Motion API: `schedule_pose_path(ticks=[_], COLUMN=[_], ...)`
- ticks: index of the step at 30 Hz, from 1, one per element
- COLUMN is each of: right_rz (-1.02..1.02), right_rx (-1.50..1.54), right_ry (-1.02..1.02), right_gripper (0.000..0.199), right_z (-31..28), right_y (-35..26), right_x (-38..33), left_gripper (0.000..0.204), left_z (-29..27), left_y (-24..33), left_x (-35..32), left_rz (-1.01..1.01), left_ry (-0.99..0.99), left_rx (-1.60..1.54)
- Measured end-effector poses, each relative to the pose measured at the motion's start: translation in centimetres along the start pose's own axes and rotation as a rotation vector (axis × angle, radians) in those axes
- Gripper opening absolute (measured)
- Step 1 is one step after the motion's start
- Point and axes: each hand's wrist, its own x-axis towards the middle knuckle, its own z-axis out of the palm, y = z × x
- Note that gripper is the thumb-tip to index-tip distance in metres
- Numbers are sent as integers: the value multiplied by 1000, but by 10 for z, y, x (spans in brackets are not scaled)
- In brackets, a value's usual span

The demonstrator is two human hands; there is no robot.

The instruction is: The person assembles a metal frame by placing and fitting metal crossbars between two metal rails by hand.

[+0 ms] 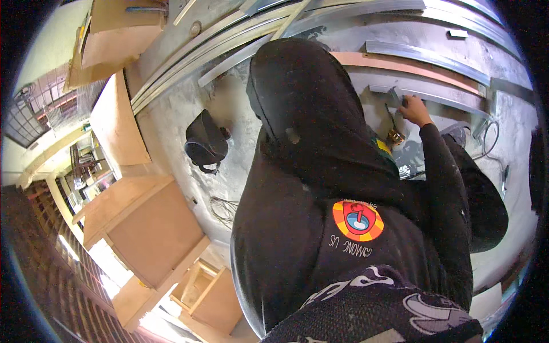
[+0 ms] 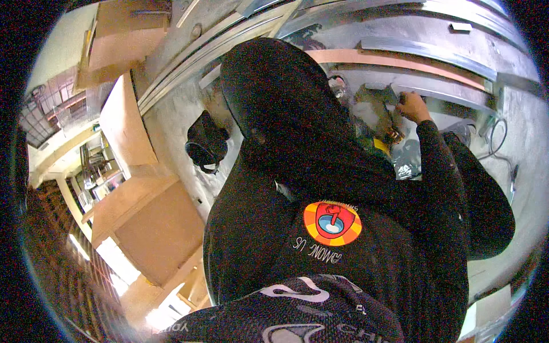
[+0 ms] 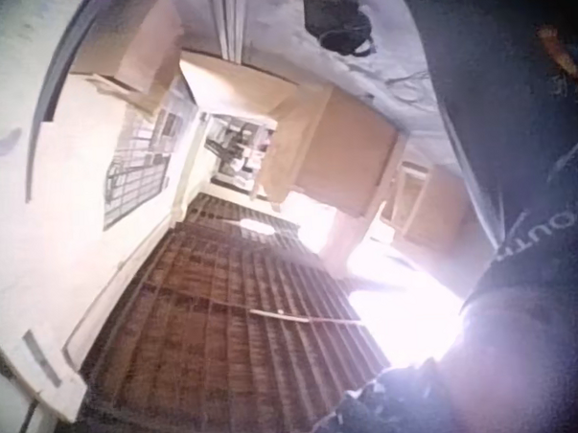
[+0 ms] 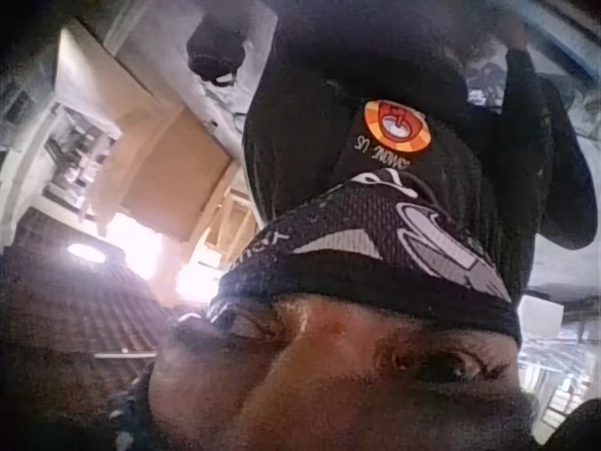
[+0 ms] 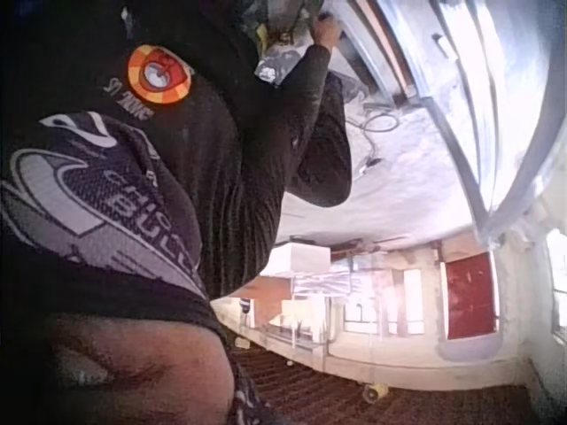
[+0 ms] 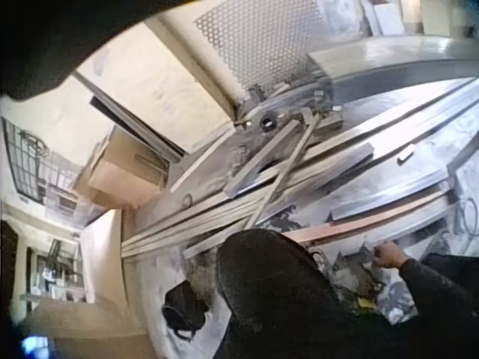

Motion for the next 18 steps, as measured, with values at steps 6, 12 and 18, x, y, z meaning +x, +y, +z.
schedule_pose_path(ticks=[6, 12, 18], right_rz=[45, -16, 6], right_rx=[19, -79, 183], right_ry=[-80, -14, -331], right_gripper=[34, 35, 29], right_z=[11, 1, -40], right_y=[35, 31, 10], right_x=[-7, -32, 7], left_gripper=[69, 69, 68], left_z=[20, 130, 222], left_y=[-22, -39, -176], left_x=[-6, 63, 99], left_rz=[-297, -423, -312], left_ry=[110, 112, 535], left_rx=[-173, -310, -345])
